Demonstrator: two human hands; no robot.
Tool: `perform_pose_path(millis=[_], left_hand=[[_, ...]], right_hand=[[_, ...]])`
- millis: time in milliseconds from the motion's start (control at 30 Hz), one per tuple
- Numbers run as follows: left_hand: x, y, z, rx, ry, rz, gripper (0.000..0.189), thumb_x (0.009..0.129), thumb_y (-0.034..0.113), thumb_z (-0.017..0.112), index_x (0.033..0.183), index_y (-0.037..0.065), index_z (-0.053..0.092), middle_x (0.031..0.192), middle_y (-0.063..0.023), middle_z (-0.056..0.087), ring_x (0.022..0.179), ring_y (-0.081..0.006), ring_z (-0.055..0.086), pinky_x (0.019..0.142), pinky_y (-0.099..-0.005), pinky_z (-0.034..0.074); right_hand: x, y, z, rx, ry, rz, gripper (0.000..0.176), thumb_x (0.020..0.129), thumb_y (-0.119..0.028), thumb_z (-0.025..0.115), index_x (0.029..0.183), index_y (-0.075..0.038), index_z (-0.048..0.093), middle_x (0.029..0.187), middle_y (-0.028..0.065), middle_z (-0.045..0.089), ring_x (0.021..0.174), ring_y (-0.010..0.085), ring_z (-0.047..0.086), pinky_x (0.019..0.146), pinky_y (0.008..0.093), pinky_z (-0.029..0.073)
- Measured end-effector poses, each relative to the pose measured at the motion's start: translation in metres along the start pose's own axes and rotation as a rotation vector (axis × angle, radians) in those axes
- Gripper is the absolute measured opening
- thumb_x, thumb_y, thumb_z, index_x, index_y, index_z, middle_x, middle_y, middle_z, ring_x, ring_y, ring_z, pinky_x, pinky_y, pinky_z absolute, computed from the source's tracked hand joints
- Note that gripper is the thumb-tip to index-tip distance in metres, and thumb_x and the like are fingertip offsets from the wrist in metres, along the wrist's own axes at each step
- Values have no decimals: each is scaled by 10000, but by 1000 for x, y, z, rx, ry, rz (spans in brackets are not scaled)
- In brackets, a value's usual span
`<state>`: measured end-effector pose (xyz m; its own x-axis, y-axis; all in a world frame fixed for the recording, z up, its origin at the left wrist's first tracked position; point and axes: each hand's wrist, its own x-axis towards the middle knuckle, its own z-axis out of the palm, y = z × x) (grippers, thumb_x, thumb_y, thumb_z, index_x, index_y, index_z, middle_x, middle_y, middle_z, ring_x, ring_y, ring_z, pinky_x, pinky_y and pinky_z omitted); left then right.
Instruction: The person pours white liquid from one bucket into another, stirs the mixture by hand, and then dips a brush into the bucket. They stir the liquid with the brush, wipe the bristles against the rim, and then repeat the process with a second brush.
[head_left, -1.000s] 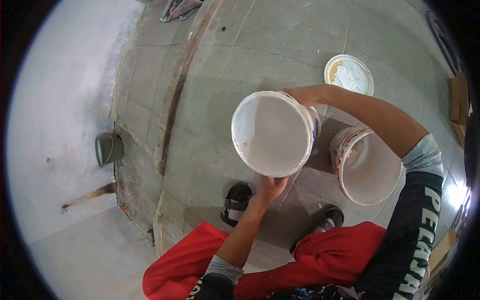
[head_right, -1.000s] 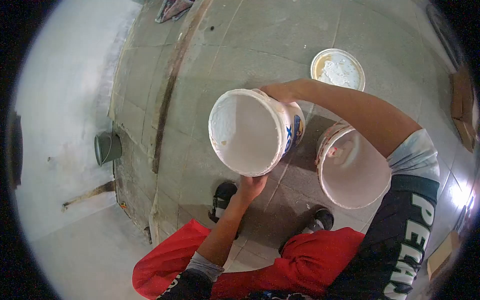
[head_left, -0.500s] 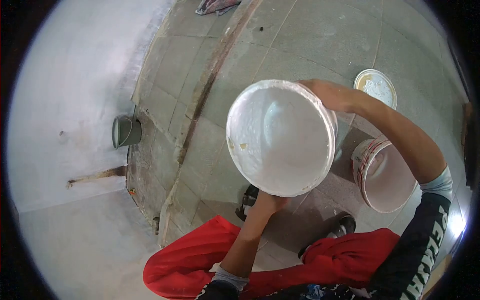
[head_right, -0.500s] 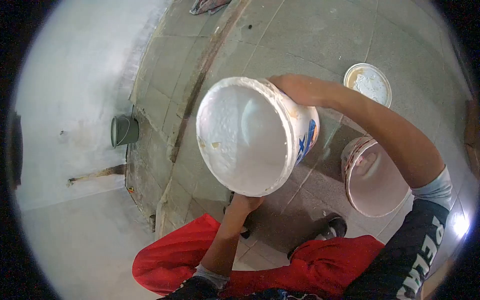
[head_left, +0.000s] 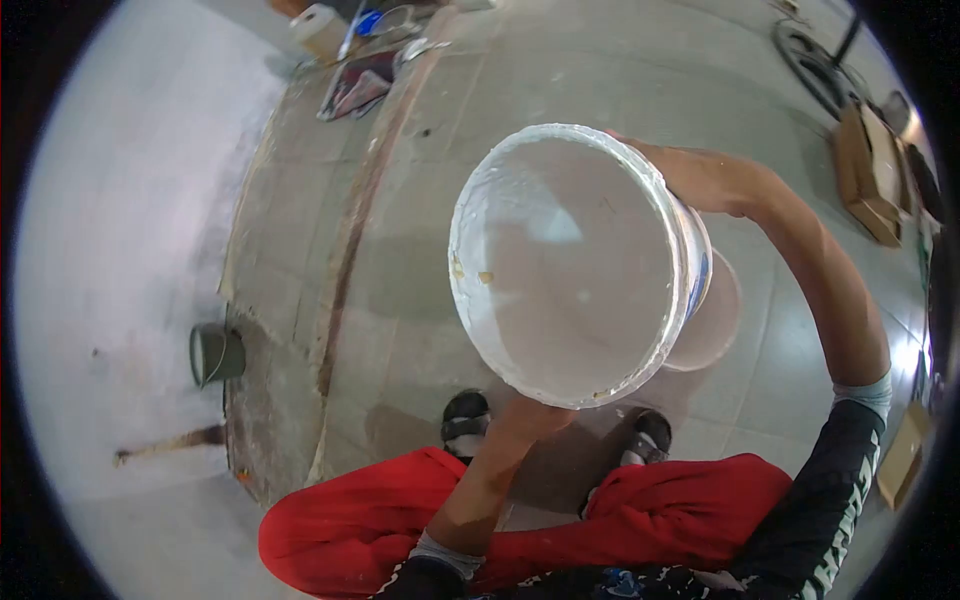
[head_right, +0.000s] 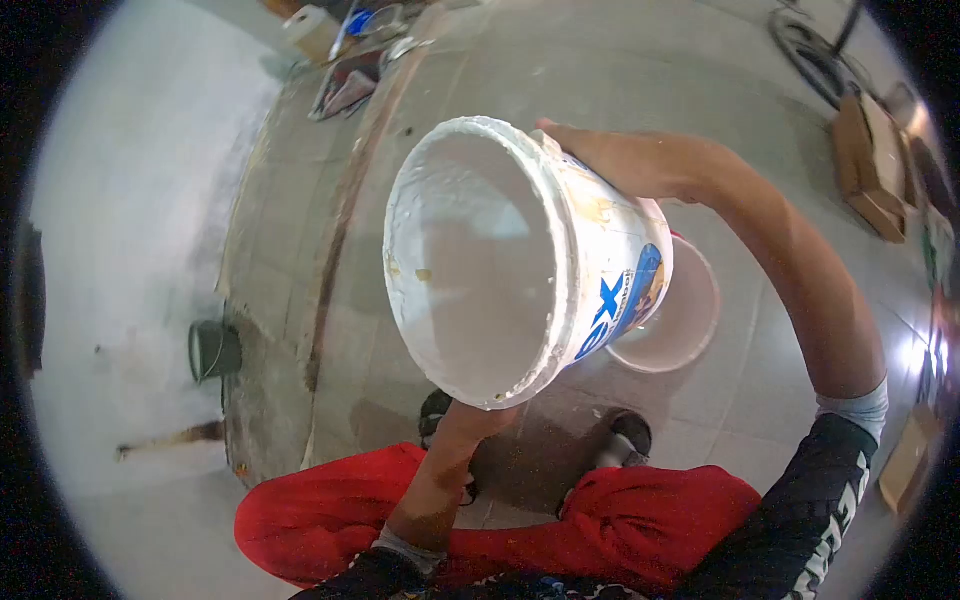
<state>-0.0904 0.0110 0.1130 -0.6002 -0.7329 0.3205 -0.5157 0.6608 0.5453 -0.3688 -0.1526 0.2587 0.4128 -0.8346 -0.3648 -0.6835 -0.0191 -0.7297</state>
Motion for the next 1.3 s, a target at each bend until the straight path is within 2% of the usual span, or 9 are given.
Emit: perform_pose_path(millis=[233,333,567,700,800,900,1200,1267,1300], left_hand=[[42,46,39,-353,-46,169,332,827,98,702,1158,65,692,1127,-129,697,1061,-353,645,960,-469,489],[56,62,47,-663,-141,105,330,838,67,704,1167,49,686,1134,-145,700,1071,-349,647,962,-444,492],[63,91,50,-907,-351,102,375,859,116,692,1229,66,663,1264,-147,653,1226,-361,571,1091,-480,392],[63,91,51,-753,-312,244,347,887,142,692,1225,68,663,1260,-153,653,1230,-341,571,1101,-472,382],[77,85,35,-796,-373,178,351,876,174,731,1207,73,670,1246,-144,660,1223,-336,574,1086,-459,395],[89,85,30,-957,-419,26,356,844,221,797,1155,82,696,1200,-127,685,1185,-323,602,1051,-437,432],[61,111,82,-1258,-262,-9,297,902,228,751,1124,42,685,1102,-105,708,1071,-262,642,999,-391,467],[50,109,97,-1305,-530,-55,561,980,356,655,1380,-6,499,1359,-150,576,1288,-251,509,1114,-407,356],[47,112,100,-1313,-521,-62,561,980,356,655,1380,-6,499,1359,-150,576,1288,-251,509,1114,-407,356]], right_hand=[[-121,8,-21,19,104,323,633,964,-423,531,1473,-52,466,1392,200,587,1231,332,587,1043,410,442],[-155,14,-13,13,77,450,592,1035,-426,343,1513,-80,398,1414,190,563,1231,340,590,1036,420,460],[-200,35,8,-162,181,444,595,1045,-434,313,1531,-94,360,1440,196,539,1262,351,580,1085,446,426],[-205,38,16,-241,237,457,606,1035,-436,359,1534,-92,350,1405,237,557,1297,349,558,1098,445,409],[-222,22,18,66,254,629,784,934,-566,485,1533,-82,343,1376,261,566,1173,340,637,772,446,622],[-242,47,27,55,365,675,826,902,-604,508,1534,-98,346,1321,238,607,1095,337,672,660,406,640],[-223,16,-5,-122,171,941,616,995,-510,335,1530,-205,336,1330,185,615,1036,352,708,698,444,661],[-216,22,-5,-150,121,939,557,1007,-448,353,1502,-193,369,1318,192,616,1046,356,704,696,444,662],[-213,24,-5,-175,81,935,500,1018,-386,371,1473,-182,403,1305,200,618,1056,361,700,695,445,663]])
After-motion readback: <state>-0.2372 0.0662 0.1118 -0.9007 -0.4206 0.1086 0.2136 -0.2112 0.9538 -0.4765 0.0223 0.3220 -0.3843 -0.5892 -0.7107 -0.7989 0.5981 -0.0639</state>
